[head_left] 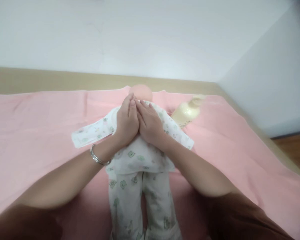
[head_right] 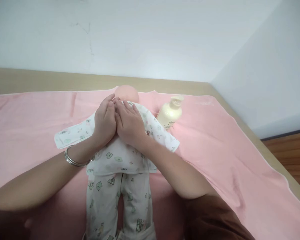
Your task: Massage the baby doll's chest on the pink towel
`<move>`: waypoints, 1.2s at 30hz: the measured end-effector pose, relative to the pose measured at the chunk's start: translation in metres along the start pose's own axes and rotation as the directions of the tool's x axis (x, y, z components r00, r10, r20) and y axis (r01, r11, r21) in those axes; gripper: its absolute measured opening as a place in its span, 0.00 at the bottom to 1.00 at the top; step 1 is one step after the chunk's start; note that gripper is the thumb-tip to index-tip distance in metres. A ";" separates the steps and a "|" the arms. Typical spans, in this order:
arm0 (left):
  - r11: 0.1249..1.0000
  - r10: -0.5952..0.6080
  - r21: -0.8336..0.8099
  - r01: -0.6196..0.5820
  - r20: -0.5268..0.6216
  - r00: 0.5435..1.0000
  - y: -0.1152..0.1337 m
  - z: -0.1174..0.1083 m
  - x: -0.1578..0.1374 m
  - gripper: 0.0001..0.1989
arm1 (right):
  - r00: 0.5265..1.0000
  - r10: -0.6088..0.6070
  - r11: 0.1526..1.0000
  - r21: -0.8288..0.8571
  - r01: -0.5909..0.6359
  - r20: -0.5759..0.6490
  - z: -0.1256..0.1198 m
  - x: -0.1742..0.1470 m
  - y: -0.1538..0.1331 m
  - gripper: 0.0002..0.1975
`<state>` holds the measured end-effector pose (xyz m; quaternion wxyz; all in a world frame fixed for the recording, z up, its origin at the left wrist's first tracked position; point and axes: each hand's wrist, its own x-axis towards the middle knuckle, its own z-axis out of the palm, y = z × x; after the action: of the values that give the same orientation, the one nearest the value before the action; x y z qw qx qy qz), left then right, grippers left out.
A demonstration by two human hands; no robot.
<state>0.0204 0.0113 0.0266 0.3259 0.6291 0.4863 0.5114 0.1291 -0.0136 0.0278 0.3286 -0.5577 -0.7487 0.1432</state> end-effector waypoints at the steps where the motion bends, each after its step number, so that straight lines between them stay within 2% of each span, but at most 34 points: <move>1: 0.999 0.027 0.041 -0.027 0.004 1.000 -0.001 -0.001 0.000 0.21 | 1.000 0.015 1.000 0.023 -0.014 -0.021 0.001 0.001 0.002 0.27; 3: 0.989 0.087 0.120 -0.091 0.040 0.995 -0.001 -0.003 -0.001 0.20 | 0.998 0.045 0.995 0.088 -0.041 -0.051 0.002 0.003 0.004 0.26; 7: 0.934 0.188 0.271 -0.233 0.183 0.965 -0.002 -0.004 -0.006 0.20 | 0.988 0.122 0.960 0.262 -0.094 -0.093 -0.004 0.004 0.000 0.21; 9: 0.910 0.226 0.304 -0.283 0.209 0.951 -0.002 -0.004 -0.010 0.22 | 0.989 0.114 0.957 0.279 -0.084 -0.092 -0.008 0.004 -0.003 0.18; 14: 0.907 0.229 0.295 -0.300 0.251 0.940 -0.005 -0.009 -0.015 0.26 | 0.999 -0.009 0.985 0.173 0.018 -0.048 -0.010 0.009 0.002 0.15; 20: 0.923 0.212 0.271 -0.272 0.230 0.950 -0.018 -0.017 -0.014 0.25 | 0.995 -0.004 1.000 -0.017 0.003 -0.099 -0.002 0.012 0.017 0.23; 24: 0.946 0.101 0.283 -0.155 0.195 0.976 -0.024 -0.018 -0.007 0.23 | 0.999 0.024 0.974 -0.224 -0.033 -0.043 -0.001 0.001 0.000 0.24; 27: 0.951 0.084 0.278 -0.135 0.187 0.979 -0.025 -0.018 -0.001 0.20 | 1.000 -0.016 0.946 -0.325 0.019 0.013 0.000 -0.011 -0.016 0.25; 30: 0.947 0.123 0.270 -0.176 0.201 0.972 -0.024 -0.017 0.001 0.17 | 0.998 -0.036 0.940 -0.337 0.054 0.058 0.000 -0.017 -0.023 0.26; 36: 0.935 0.109 0.313 -0.164 0.185 0.977 -0.026 -0.017 -0.002 0.22 | 0.988 0.073 0.948 -0.317 -0.028 0.133 -0.014 0.000 -0.007 0.28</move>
<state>-0.0029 0.0161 0.0069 0.2198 0.7469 0.4906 0.3913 0.1328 -0.0184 0.0419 0.1774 -0.6101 -0.7690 0.0704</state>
